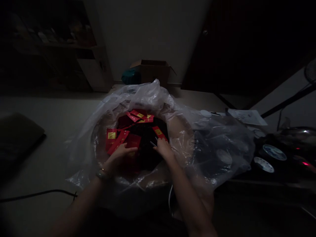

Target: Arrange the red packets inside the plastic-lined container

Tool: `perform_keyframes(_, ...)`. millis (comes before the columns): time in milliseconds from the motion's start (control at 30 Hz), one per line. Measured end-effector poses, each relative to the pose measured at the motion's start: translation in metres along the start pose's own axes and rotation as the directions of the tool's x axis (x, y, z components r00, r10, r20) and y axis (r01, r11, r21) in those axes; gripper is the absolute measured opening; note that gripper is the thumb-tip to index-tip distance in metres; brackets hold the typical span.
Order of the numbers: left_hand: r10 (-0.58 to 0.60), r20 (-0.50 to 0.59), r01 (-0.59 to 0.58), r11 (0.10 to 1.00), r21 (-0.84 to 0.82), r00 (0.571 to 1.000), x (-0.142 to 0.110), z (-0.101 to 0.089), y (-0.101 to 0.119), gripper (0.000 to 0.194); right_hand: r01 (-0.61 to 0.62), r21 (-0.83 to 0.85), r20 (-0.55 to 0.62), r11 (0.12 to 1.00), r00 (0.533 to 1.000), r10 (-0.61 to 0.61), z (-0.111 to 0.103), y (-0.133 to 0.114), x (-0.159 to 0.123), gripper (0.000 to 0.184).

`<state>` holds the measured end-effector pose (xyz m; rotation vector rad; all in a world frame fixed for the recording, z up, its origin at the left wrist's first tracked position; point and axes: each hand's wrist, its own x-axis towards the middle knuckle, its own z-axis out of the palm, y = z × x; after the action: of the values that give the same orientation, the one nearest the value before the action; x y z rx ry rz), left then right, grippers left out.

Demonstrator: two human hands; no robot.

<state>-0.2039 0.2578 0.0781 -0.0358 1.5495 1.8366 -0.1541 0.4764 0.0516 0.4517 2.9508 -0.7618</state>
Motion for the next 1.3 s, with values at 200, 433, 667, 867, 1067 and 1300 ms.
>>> perform_keyframes(200, -0.023, 0.001, 0.023, 1.000, 0.012, 1.000, 0.001, -0.002, -0.001, 0.050, -0.081, -0.021, -0.050, 0.997, 0.996, 0.080, -0.012, -0.008, -0.005, 0.027)
perform_keyframes(433, -0.015, 0.062, 0.014, 1.000, 0.018, 0.998, 0.001, -0.005, -0.003, 0.048, 0.027, 0.543, -0.019, 0.839, 1.000, -0.019, -0.053, -0.021, -0.023, 0.048)
perform_keyframes(667, -0.010, 0.126, -0.004, 0.994, 0.106, 0.992, 0.001, -0.006, -0.005, 0.050, -0.006, 0.640, 0.233, 0.769, 0.954, -0.187, -0.051, -0.054, -0.027, 0.053)
perform_keyframes(867, 0.000, 0.103, -0.013, 0.992, 0.125, 0.995, 0.004, -0.006, -0.008, 0.052, 0.093, 0.579, 0.184, 0.810, 0.953, -0.241, -0.046, -0.062, -0.017, 0.038)
perform_keyframes(1067, 0.025, 0.129, -0.042, 0.990, 0.131, 0.991, 0.003, -0.004, -0.007, 0.051, 0.105, 0.549, 0.184, 0.829, 0.953, -0.242, -0.042, -0.061, -0.012, 0.030)
perform_keyframes(1300, 0.057, 0.092, -0.059, 0.998, 0.017, 0.994, -0.004, 0.000, 0.006, 0.046, 0.016, 0.643, 0.218, 0.765, 0.955, -0.203, -0.032, -0.052, -0.010, 0.029)
